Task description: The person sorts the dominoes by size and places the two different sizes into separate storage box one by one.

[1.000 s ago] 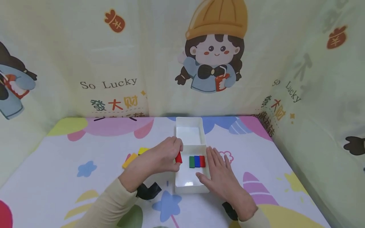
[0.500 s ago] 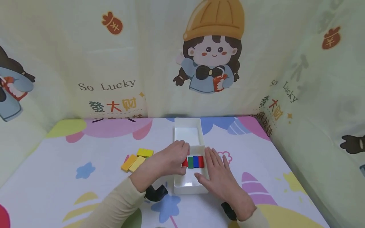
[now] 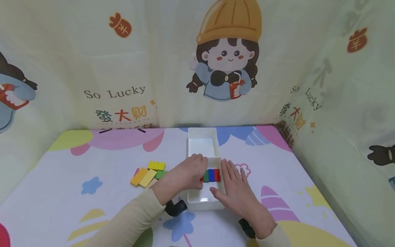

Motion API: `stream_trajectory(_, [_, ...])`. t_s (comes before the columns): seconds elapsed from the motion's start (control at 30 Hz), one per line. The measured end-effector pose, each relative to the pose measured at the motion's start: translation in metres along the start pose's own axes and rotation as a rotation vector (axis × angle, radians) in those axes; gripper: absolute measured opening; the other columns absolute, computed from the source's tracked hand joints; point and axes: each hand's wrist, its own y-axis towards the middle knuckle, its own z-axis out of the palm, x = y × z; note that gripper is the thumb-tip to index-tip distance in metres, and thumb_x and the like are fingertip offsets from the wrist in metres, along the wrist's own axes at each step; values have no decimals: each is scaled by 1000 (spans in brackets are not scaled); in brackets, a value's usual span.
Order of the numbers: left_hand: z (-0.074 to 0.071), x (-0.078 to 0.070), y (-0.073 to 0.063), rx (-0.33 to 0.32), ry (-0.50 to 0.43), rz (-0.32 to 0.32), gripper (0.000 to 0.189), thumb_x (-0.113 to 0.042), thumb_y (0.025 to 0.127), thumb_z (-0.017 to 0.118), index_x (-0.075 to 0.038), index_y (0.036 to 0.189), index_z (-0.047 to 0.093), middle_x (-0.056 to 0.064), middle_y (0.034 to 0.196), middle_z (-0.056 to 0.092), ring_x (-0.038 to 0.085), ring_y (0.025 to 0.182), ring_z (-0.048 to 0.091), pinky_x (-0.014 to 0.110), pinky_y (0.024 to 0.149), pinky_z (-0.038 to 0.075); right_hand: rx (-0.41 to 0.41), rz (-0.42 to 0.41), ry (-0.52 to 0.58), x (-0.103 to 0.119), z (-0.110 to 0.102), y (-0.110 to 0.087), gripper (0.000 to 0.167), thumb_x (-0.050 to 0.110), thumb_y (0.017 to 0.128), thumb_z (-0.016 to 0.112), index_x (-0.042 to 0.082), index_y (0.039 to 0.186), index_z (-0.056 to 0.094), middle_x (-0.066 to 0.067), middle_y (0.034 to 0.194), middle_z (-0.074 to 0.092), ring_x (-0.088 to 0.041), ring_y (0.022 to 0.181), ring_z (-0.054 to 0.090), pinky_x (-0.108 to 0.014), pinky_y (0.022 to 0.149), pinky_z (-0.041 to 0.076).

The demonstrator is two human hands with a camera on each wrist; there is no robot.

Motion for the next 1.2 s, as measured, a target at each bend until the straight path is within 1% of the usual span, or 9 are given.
stream_trajectory(0.17, [3, -4, 4, 28, 56, -42, 65, -49, 78, 79, -10, 123, 54, 4, 110, 61, 16, 98, 55, 25, 93, 51, 20, -2, -10, 0, 0, 0, 93, 56, 92, 55, 7, 159, 15, -15, 165, 18, -40, 151, 16, -66, 118, 9])
stream_trajectory(0.4, [7, -5, 5, 39, 93, -49, 71, -52, 75, 80, -11, 127, 54, 3, 113, 63, 15, 99, 56, 25, 97, 52, 35, 5, 10, 1, -2, 0, 97, 60, 89, 56, 7, 159, 13, -15, 165, 17, -38, 152, 15, -67, 118, 10])
stream_trajectory(0.6, [12, -7, 9, 63, 80, -61, 71, -48, 75, 82, -10, 127, 53, 5, 116, 62, 17, 102, 57, 29, 100, 51, 28, 1, 1, 2, -1, 0, 97, 60, 89, 56, 6, 158, 15, -15, 165, 18, -39, 151, 17, -66, 118, 11])
stream_trajectory(0.67, [13, -8, 9, 58, 89, -63, 69, -46, 76, 82, -10, 127, 53, 5, 117, 63, 17, 103, 57, 30, 102, 50, 29, 7, -6, 2, -1, 0, 98, 61, 89, 56, 6, 158, 15, -15, 165, 18, -39, 151, 17, -66, 118, 11])
stream_trajectory(0.73, [14, -10, 10, 50, 122, -58, 65, -44, 79, 80, -9, 127, 53, 4, 118, 63, 17, 103, 58, 30, 102, 50, 31, 12, -8, 2, -1, 1, 98, 61, 89, 56, 7, 159, 14, -15, 165, 18, -39, 152, 17, -66, 119, 11])
stream_trajectory(0.9, [17, -14, 10, 17, 157, -41, 53, -38, 87, 74, -8, 126, 55, 4, 118, 63, 14, 102, 58, 26, 92, 55, 33, 17, 5, 0, 0, 1, 97, 61, 89, 56, 7, 159, 14, -15, 165, 18, -39, 152, 16, -66, 119, 11])
stream_trajectory(0.97, [19, -16, 11, -1, 167, -35, 49, -36, 87, 73, -8, 124, 57, 4, 115, 63, 13, 99, 58, 25, 88, 56, 30, 12, 4, 0, 0, 0, 97, 61, 89, 56, 6, 158, 15, -16, 165, 18, -39, 151, 17, -66, 119, 11])
stream_trajectory(1.07, [21, -18, 11, -40, 217, -24, 44, -35, 88, 72, -9, 121, 60, 3, 112, 64, 14, 95, 59, 25, 83, 57, 27, 7, 1, -1, 1, 0, 97, 62, 89, 55, 6, 158, 15, -16, 165, 18, -39, 151, 17, -66, 118, 11])
stream_trajectory(1.2, [23, -21, 10, -80, 266, -31, 42, -35, 89, 70, -8, 120, 61, 5, 110, 65, 14, 91, 59, 25, 76, 58, 21, 5, -11, -1, 0, 1, 97, 61, 89, 56, 5, 158, 16, -16, 165, 19, -40, 151, 18, -66, 118, 12])
